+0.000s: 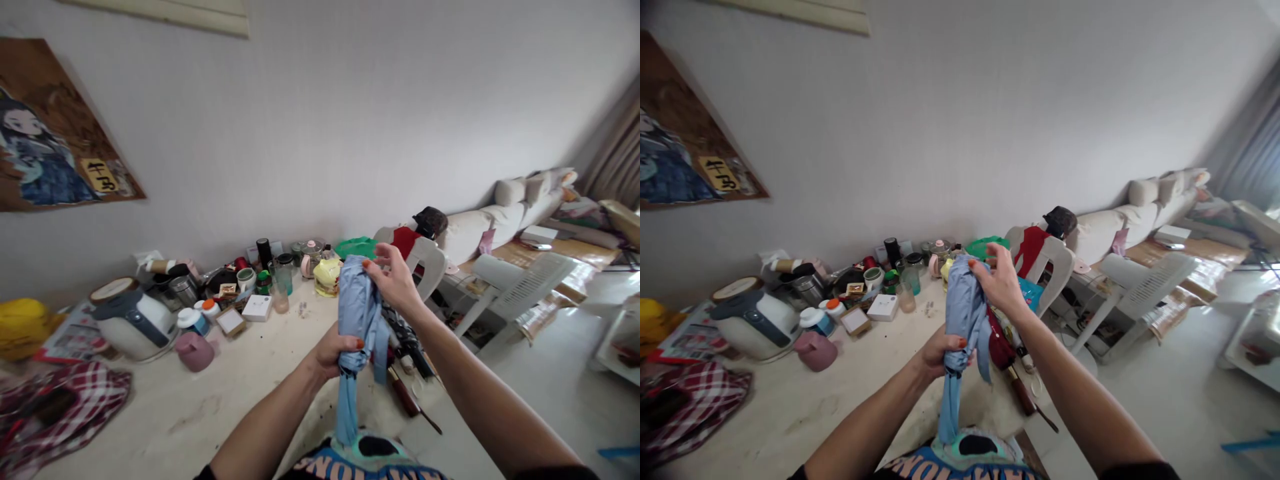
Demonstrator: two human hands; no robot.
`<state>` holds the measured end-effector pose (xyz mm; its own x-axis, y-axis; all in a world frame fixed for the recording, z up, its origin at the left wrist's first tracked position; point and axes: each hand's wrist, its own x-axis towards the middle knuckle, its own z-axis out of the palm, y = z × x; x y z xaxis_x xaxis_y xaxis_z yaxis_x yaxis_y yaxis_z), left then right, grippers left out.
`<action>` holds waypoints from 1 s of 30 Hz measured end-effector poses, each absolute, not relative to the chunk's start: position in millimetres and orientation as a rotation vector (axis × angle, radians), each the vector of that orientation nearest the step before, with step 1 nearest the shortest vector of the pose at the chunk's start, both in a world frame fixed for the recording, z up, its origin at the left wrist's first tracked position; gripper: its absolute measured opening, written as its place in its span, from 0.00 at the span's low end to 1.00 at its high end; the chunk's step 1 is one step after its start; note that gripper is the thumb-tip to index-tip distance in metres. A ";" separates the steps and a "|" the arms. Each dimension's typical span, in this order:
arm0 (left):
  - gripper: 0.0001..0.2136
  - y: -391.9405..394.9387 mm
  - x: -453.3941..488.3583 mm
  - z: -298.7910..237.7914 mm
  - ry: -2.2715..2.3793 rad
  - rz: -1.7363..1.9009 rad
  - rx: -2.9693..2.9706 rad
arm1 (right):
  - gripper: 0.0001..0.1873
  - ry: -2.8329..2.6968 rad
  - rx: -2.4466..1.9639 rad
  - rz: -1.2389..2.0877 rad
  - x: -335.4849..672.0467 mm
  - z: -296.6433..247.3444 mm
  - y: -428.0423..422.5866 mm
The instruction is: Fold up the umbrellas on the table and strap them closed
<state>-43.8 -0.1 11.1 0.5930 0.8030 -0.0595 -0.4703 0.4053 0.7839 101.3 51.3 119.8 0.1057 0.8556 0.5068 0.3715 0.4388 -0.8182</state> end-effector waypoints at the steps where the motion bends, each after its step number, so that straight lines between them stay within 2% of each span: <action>1: 0.22 1.7 -49.3 15.9 0.503 0.890 0.825 | 0.28 -1.456 -1.151 0.488 102.1 113.0 42.9; 3: 0.23 4.4 -59.8 23.8 0.545 0.974 0.867 | 0.26 -1.459 -1.165 0.599 101.8 98.0 24.4; 8: 0.29 4.7 -72.3 29.9 0.566 0.969 0.909 | 0.27 -1.522 -1.093 1.134 96.8 71.0 -4.6; 10: 0.28 4.0 -73.0 26.9 0.583 0.969 0.898 | 0.29 -1.483 -1.089 1.261 99.8 68.7 -5.3; 13: 0.26 5.2 -75.2 19.7 0.627 0.995 0.852 | 0.29 -1.660 -1.134 1.054 114.1 72.0 -0.8; 14: 0.26 6.2 -76.8 17.5 0.641 1.002 0.840 | 0.25 -1.779 -1.148 0.897 120.8 74.2 1.1; 17: 0.25 9.1 -83.7 13.9 0.658 1.012 0.846 | 0.07 -2.092 -1.181 0.525 141.4 82.7 6.0; 20: 0.26 9.9 -89.9 14.9 0.639 1.036 0.885 | 0.18 -2.273 -1.211 0.528 155.8 92.1 9.1; 25: 0.29 8.3 -94.0 17.9 0.610 1.053 0.925 | 0.16 -2.310 -1.158 0.798 164.7 103.2 11.0; 30: 0.30 7.7 -97.4 21.1 0.657 1.064 0.971 | 0.22 -2.059 -1.069 1.181 171.6 102.5 11.3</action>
